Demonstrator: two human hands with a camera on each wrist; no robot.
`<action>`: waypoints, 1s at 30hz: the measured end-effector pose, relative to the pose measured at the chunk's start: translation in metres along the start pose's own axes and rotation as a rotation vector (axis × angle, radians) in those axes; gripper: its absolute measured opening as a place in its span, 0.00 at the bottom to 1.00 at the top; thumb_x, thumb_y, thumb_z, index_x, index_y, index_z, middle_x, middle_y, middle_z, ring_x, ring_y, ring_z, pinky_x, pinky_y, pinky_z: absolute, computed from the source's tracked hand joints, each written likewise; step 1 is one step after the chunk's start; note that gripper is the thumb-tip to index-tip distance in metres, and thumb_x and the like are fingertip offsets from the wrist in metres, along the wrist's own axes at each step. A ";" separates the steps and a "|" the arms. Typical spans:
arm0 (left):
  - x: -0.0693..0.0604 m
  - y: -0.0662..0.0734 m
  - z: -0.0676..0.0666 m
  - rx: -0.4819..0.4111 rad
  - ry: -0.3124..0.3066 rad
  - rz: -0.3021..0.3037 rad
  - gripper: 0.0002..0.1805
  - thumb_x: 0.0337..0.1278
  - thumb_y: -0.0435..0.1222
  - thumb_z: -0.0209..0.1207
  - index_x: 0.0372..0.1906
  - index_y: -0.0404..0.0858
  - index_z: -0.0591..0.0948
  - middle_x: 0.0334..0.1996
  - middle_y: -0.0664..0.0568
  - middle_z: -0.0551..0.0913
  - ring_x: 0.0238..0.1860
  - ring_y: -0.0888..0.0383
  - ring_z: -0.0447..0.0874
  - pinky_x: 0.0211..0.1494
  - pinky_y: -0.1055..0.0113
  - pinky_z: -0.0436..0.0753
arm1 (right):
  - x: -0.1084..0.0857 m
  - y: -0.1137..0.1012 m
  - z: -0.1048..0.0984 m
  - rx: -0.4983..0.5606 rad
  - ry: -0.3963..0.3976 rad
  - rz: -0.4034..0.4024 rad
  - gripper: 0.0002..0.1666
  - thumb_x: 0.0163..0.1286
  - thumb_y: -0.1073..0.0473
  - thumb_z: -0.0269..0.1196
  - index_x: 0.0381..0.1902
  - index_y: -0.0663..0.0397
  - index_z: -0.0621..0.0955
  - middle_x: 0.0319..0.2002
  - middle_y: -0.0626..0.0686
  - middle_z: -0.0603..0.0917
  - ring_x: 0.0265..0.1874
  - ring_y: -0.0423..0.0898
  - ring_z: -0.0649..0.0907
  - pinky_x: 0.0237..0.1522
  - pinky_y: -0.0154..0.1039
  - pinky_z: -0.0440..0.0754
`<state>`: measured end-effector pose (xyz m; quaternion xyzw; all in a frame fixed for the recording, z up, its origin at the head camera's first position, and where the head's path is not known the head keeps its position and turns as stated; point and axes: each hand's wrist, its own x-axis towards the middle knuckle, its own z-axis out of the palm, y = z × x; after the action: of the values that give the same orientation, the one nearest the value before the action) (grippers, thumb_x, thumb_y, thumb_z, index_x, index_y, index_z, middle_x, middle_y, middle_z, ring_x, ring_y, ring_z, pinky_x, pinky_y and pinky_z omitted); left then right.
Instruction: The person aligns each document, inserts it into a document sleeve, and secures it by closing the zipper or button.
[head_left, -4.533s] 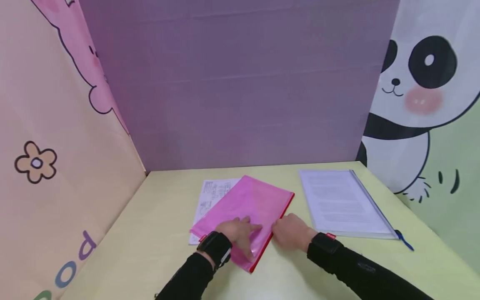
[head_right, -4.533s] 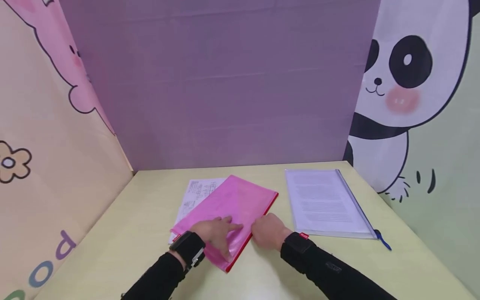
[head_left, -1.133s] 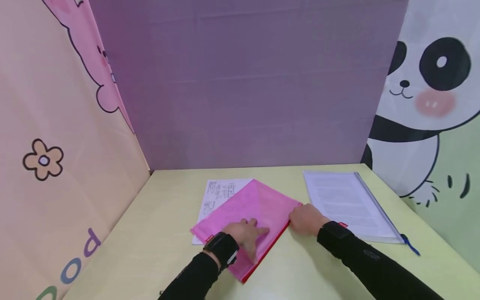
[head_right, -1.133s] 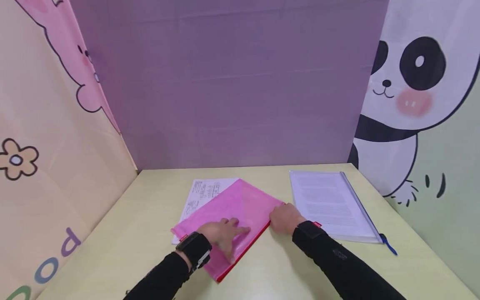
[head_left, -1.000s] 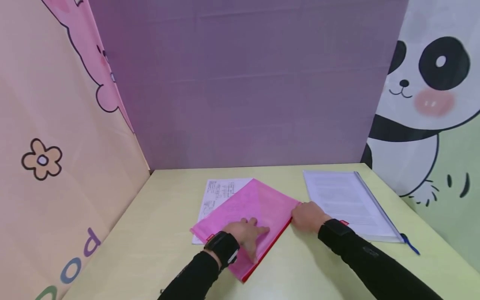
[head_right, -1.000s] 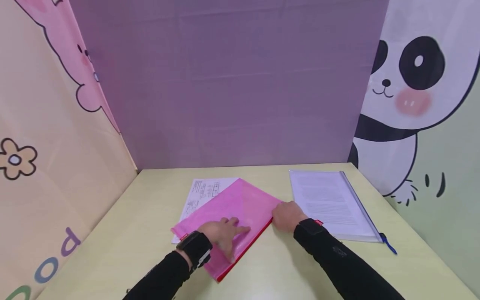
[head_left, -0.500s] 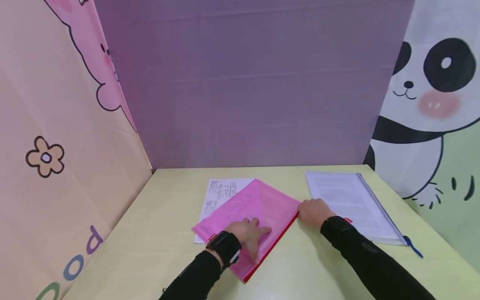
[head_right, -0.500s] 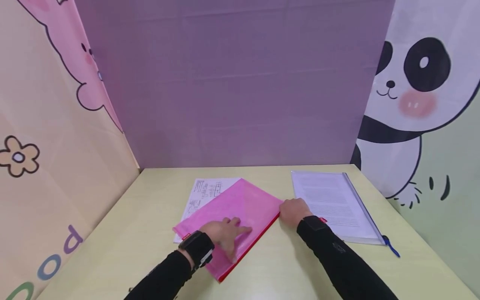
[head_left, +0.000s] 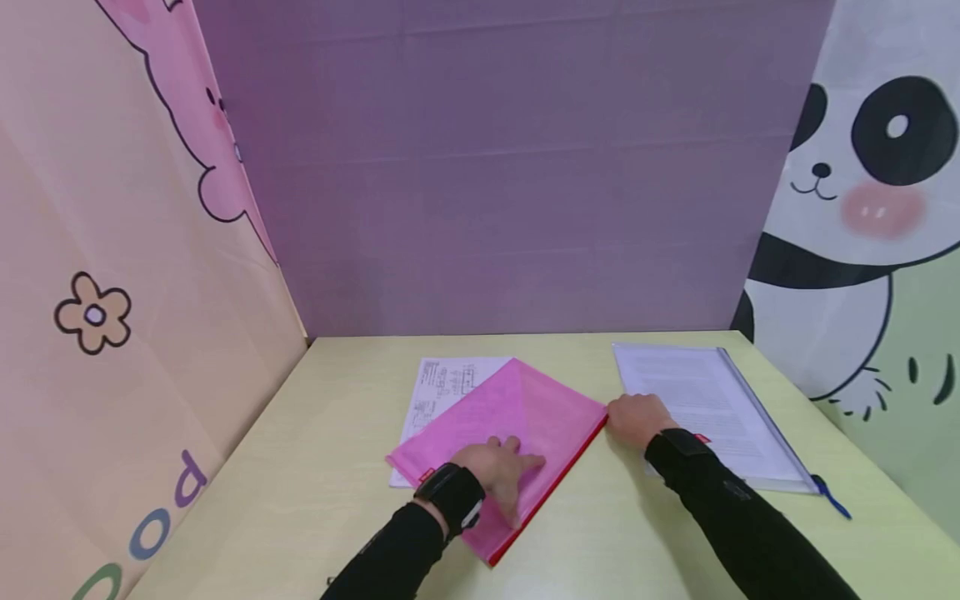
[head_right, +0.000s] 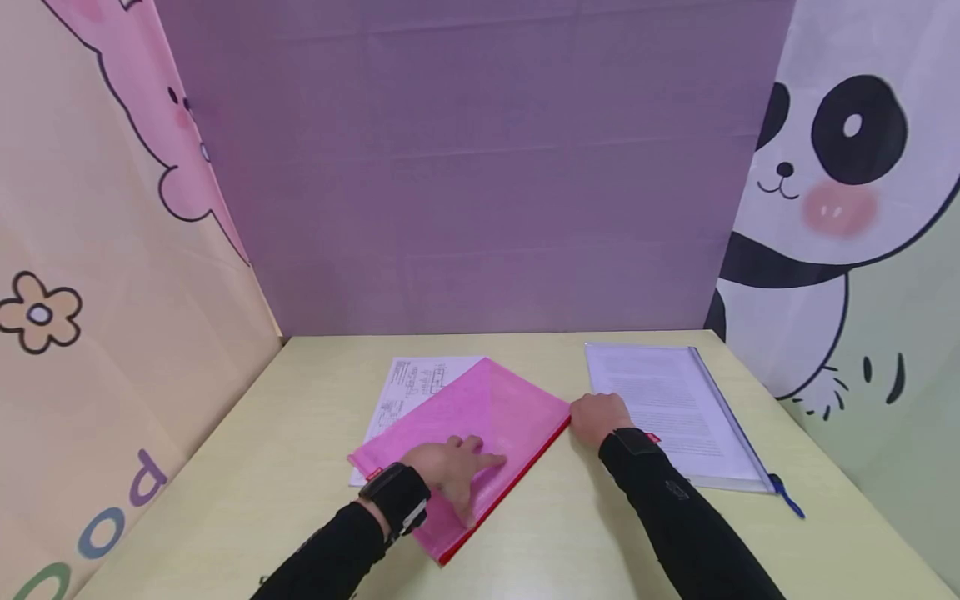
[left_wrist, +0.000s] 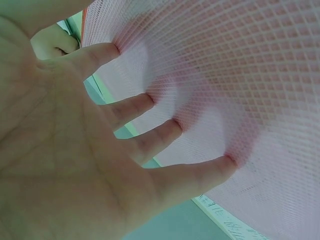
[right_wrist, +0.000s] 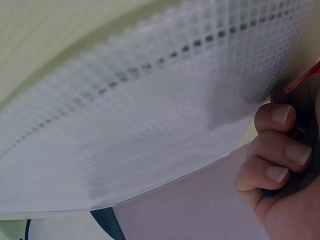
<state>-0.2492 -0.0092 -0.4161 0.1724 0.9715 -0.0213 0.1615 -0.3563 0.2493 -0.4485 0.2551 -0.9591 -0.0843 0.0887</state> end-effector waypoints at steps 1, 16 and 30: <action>0.000 0.000 0.000 0.000 0.001 0.001 0.54 0.37 0.52 0.81 0.75 0.72 0.65 0.72 0.53 0.65 0.65 0.50 0.69 0.55 0.42 0.80 | 0.000 0.000 0.000 0.004 0.002 0.007 0.15 0.71 0.64 0.56 0.22 0.57 0.75 0.20 0.54 0.78 0.21 0.55 0.81 0.26 0.54 0.83; -0.005 0.004 -0.001 -0.016 0.011 -0.010 0.54 0.36 0.52 0.81 0.74 0.71 0.66 0.71 0.53 0.66 0.64 0.50 0.69 0.55 0.43 0.81 | -0.006 -0.019 -0.004 -0.004 0.103 0.060 0.09 0.70 0.63 0.60 0.33 0.65 0.78 0.30 0.61 0.78 0.32 0.59 0.79 0.36 0.56 0.83; 0.003 -0.006 0.004 -0.034 0.004 -0.008 0.56 0.35 0.54 0.81 0.76 0.64 0.66 0.73 0.54 0.66 0.68 0.50 0.68 0.62 0.45 0.77 | -0.005 -0.096 -0.014 0.369 0.003 0.003 0.16 0.72 0.57 0.63 0.45 0.68 0.79 0.40 0.59 0.76 0.41 0.55 0.74 0.45 0.51 0.79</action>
<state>-0.2528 -0.0146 -0.4206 0.1660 0.9727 -0.0051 0.1622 -0.3040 0.1678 -0.4557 0.2659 -0.9585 0.0937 0.0418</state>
